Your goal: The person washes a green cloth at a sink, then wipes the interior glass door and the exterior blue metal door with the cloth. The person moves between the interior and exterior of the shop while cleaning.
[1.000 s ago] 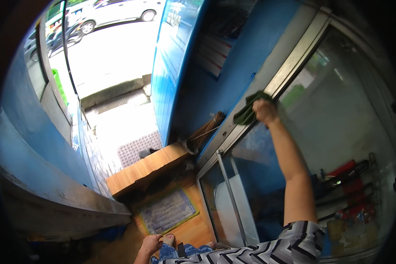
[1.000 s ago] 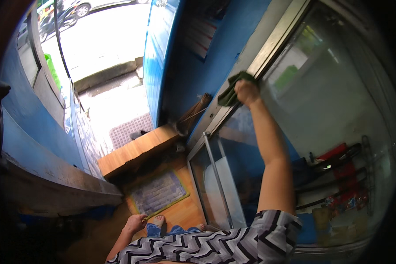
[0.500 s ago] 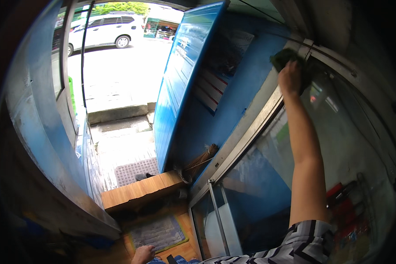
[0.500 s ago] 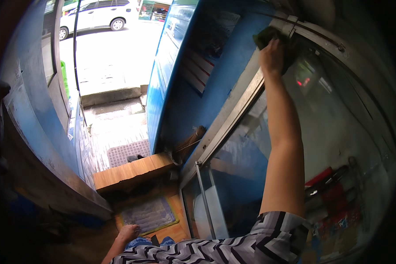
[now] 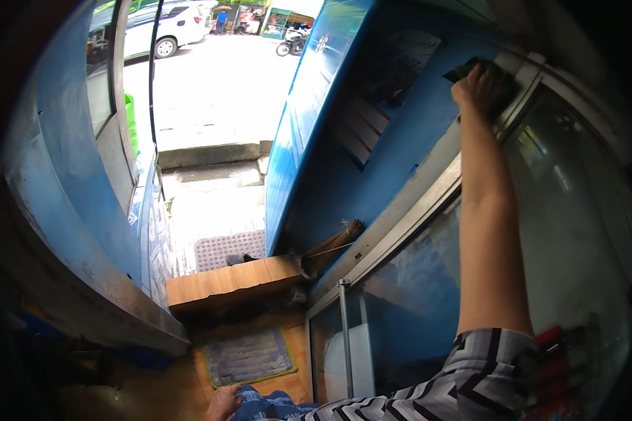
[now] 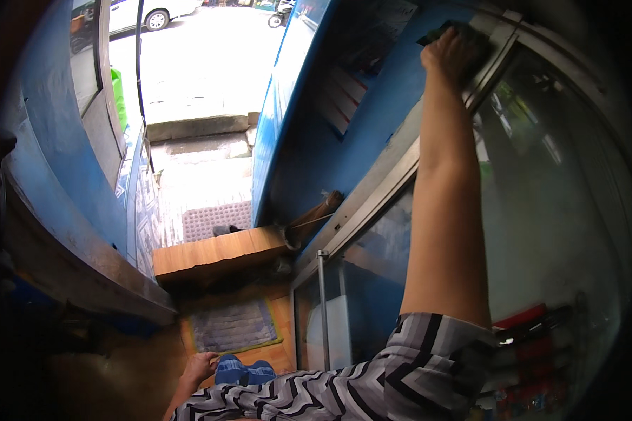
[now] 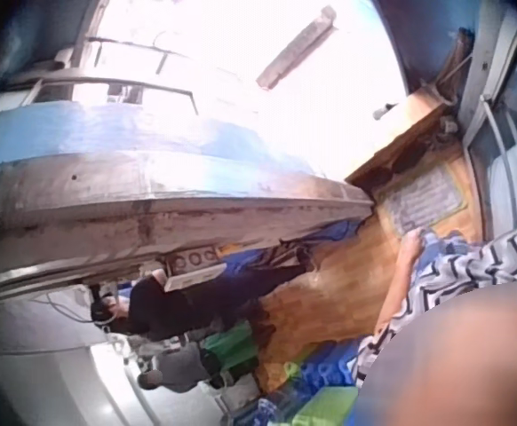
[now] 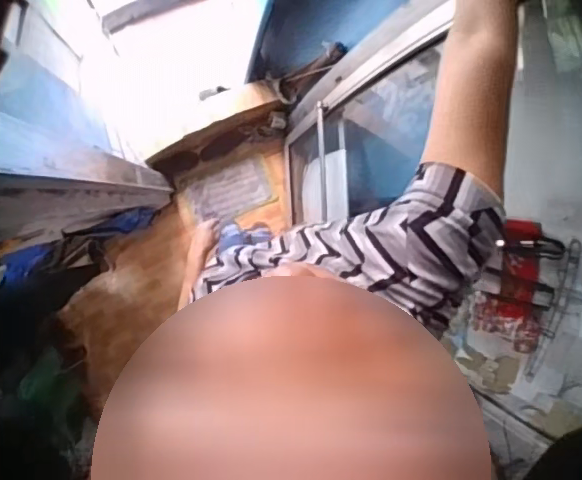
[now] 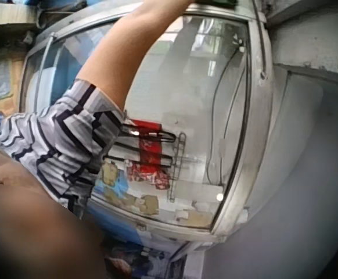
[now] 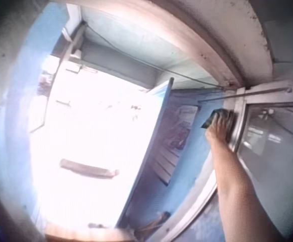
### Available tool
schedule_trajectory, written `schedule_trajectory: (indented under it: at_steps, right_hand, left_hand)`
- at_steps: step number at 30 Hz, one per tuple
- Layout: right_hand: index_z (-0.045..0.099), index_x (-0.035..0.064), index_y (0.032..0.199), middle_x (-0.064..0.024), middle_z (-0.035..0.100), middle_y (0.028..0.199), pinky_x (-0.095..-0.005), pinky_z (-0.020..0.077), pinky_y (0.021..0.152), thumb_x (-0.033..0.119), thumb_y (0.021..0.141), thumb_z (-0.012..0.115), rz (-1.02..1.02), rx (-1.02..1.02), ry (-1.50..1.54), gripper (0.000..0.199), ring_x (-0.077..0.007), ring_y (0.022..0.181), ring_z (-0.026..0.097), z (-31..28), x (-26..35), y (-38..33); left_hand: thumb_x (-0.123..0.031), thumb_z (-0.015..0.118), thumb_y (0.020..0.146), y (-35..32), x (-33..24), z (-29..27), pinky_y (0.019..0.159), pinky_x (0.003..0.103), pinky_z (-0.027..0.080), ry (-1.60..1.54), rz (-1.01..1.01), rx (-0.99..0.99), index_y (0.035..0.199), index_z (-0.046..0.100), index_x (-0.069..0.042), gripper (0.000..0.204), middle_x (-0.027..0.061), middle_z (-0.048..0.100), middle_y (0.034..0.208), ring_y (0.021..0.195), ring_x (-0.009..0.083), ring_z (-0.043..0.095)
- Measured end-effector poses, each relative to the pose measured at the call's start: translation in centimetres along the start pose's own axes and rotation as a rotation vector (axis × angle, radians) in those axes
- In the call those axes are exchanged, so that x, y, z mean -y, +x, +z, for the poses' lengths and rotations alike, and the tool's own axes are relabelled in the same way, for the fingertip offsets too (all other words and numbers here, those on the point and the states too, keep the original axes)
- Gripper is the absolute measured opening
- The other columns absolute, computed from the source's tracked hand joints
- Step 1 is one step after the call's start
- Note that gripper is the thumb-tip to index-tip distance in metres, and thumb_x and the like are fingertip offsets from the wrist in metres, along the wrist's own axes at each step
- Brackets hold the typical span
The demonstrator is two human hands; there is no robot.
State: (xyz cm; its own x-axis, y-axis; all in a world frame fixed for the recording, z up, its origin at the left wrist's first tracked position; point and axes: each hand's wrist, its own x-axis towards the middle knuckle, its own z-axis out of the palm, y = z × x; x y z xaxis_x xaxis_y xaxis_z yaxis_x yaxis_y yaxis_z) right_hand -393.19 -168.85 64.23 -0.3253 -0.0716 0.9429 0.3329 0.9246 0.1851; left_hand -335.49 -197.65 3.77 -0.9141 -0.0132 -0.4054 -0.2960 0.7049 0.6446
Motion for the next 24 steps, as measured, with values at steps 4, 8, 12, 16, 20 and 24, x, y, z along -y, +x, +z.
schedule_trajectory:
  at_steps: [4, 8, 12, 16, 20, 24]
  right_hand:
    - [0.003, 0.0093, 0.149, -0.0190, 0.043, 0.138, -0.0396, 0.0304, 0.109, 0.014, 0.087, 0.047, 0.126, 0.381, 0.216, 0.076, -0.0349, 0.130, 0.035, 5.8, 1.8, -14.7]
    - [-0.001, 0.0132, 0.149, -0.0275, 0.050, 0.128, -0.0468, 0.0370, 0.102, 0.005, 0.086, 0.040, 0.137, 0.478, 0.313, 0.076, -0.0411, 0.119, 0.048, 10.8, 3.9, -30.5]
    - [-0.004, 0.0224, 0.149, -0.0282, 0.056, 0.117, -0.0446, 0.0483, 0.088, -0.006, 0.089, 0.031, 0.420, 0.794, 0.565, 0.075, -0.0306, 0.102, 0.062, 16.1, 6.3, -44.0]
    - [-0.005, 0.0226, 0.149, -0.0204, 0.063, 0.099, -0.0422, 0.0491, 0.081, 0.019, 0.099, 0.024, 0.489, 1.115, 0.499, 0.058, -0.0286, 0.077, 0.062, 17.8, 8.1, -56.1]
    - [-0.001, 0.0168, 0.149, -0.0174, 0.065, 0.099, -0.0407, 0.0480, 0.084, 0.029, 0.102, 0.022, 0.519, 1.295, 0.424, 0.054, -0.0276, 0.074, 0.063, 16.4, 9.8, -64.5]
    - [0.037, 0.0048, 0.138, -0.0180, 0.060, 0.117, -0.0381, 0.0468, 0.091, 0.026, 0.101, 0.026, 0.497, 0.804, 0.509, 0.044, -0.0276, 0.107, 0.058, 15.4, 10.3, -66.7]
  left_hand:
    - [-0.025, 0.065, 0.077, -1.1, 0.8, -1.3, 0.080, 0.042, 0.051, -0.008, -0.066, -0.015, 0.105, 0.068, -0.012, 0.031, 0.0178, 0.067, 0.092, 0.088, 0.0344, 0.064]
    - [-0.023, 0.063, 0.077, -1.4, 2.2, -1.9, 0.081, 0.042, 0.051, 0.083, -0.125, 0.053, 0.104, 0.068, -0.012, 0.030, 0.0179, 0.067, 0.091, 0.088, 0.0343, 0.064]
    - [-0.023, 0.061, 0.076, -1.0, 3.8, -2.0, 0.082, 0.042, 0.051, 0.084, -0.135, -0.002, 0.102, 0.068, -0.012, 0.029, 0.0174, 0.067, 0.092, 0.089, 0.0340, 0.064]
    - [-0.020, 0.061, 0.076, -1.2, 5.3, -1.0, 0.082, 0.042, 0.051, 0.069, -0.193, -0.067, 0.100, 0.068, -0.011, 0.027, 0.0171, 0.067, 0.094, 0.089, 0.0346, 0.064]
    - [-0.017, 0.060, 0.077, -2.9, 6.4, 0.7, 0.080, 0.042, 0.051, 0.055, -0.283, -0.022, 0.100, 0.068, -0.010, 0.025, 0.0174, 0.066, 0.094, 0.088, 0.0352, 0.063]
    - [-0.016, 0.060, 0.077, -4.6, 6.9, 1.3, 0.079, 0.041, 0.051, 0.079, -0.283, -0.023, 0.098, 0.068, -0.010, 0.023, 0.0175, 0.066, 0.093, 0.087, 0.0350, 0.064]
